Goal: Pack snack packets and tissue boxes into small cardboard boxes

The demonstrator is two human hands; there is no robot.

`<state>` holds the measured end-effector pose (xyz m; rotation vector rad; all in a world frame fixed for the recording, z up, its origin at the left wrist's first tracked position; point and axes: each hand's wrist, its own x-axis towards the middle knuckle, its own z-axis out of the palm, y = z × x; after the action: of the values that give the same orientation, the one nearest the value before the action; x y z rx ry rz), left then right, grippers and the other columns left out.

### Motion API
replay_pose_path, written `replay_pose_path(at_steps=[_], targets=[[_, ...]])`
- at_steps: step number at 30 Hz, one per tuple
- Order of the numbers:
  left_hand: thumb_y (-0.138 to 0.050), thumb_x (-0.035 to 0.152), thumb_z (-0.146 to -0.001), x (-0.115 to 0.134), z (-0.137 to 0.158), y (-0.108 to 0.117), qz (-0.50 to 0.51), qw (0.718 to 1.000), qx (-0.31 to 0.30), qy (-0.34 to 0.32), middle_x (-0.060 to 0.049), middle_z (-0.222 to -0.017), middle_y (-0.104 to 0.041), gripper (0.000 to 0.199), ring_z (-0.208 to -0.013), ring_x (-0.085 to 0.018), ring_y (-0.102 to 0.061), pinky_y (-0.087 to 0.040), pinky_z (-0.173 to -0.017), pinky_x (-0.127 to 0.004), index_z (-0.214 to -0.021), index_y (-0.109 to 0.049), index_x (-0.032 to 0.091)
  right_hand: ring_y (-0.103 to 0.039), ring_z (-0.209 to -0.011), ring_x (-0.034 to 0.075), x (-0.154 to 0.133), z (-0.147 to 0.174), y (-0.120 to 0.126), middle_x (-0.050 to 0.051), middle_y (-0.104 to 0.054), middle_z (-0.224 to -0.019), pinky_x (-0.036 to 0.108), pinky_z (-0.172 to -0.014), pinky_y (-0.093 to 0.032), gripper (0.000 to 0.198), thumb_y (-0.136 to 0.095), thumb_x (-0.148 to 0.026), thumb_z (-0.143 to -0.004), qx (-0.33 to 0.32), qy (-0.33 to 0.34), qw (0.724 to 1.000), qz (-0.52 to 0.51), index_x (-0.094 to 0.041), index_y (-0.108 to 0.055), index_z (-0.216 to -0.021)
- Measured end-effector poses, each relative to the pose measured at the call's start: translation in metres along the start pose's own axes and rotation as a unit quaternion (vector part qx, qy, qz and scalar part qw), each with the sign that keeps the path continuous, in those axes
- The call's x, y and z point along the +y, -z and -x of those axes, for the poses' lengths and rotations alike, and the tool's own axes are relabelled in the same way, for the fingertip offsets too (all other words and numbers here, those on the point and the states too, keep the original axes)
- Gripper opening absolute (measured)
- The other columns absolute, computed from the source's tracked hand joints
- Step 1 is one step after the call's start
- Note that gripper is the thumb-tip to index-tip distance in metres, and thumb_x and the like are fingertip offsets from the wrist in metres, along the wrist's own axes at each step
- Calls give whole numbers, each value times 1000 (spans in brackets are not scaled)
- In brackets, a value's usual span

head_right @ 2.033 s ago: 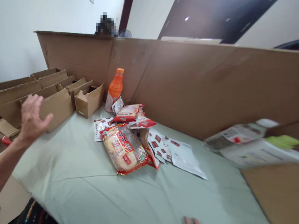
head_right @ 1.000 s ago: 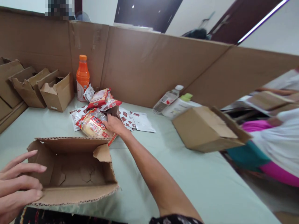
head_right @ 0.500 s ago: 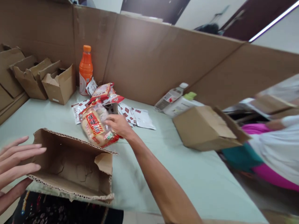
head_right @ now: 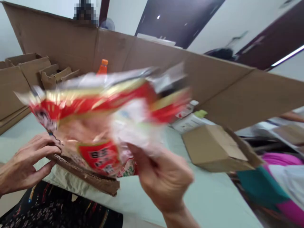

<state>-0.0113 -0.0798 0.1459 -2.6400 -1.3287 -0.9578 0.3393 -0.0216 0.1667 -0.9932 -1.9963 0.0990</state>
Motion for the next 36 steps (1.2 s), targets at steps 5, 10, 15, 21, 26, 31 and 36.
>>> replay_pose_path(at_steps=[5,10,15,21,26,31,36], targets=[[-57,15,-93,7,7,-7,21,998,24,50,-12,-137,-60,13,-121,-27,-67,-59,-101,-39,-99,-66,21,-68,-60,14,-17,-25,-19,1,-76,-76,24,-56,-51,32,-50,-13,-100,-230,91,969,14,-23,-71,-79],[-55,11,-95,8,11,-12,39,998,6,41,-13,-157,-47,16,-141,-30,-57,-55,-112,-42,-94,-68,20,-59,-54,13,-23,-44,-48,0,-71,-64,25,-52,-35,29,-54,-2,-86,-455,38,880,129,-21,-64,-67],[-54,4,-92,7,13,-18,57,998,-16,16,-12,-165,-41,21,-145,-31,-54,-56,-111,-43,-96,-68,21,-71,-69,21,-24,-46,-78,7,-79,-79,28,-58,-41,32,-52,3,-80,-551,14,817,170,-19,-76,-80],[-61,4,-87,9,24,-39,213,966,134,53,-9,-170,-32,62,-151,-34,-45,-44,-124,-60,-145,-55,28,-77,-93,26,-17,-43,-64,10,-82,-103,35,-79,-59,23,-59,-9,-92,-542,10,837,80,-17,-77,-104],[-66,15,-90,1,32,-54,284,951,89,82,-13,-165,-44,84,-151,-37,-44,-40,-126,-64,-165,-31,29,-70,-125,25,-11,-29,-11,9,-73,-137,39,-103,-59,37,-52,-32,-106,-366,7,930,-14,-23,-68,-139],[-66,20,-93,-3,25,-60,272,954,107,70,-11,-156,-55,75,-144,-32,-52,-47,-122,-53,-162,-40,27,-60,-140,28,1,-10,1,11,-65,-150,46,-115,-53,56,-43,-60,-108,-417,-17,908,-44,-23,-69,-142],[-68,10,-90,1,12,-62,226,967,112,41,-10,-147,-62,71,-135,-29,-59,-52,-115,-49,-156,-49,28,-70,-126,24,8,-10,5,10,-75,-135,40,-106,-58,53,-43,-59,-108,-296,-4,948,-116,-24,-71,-136]])
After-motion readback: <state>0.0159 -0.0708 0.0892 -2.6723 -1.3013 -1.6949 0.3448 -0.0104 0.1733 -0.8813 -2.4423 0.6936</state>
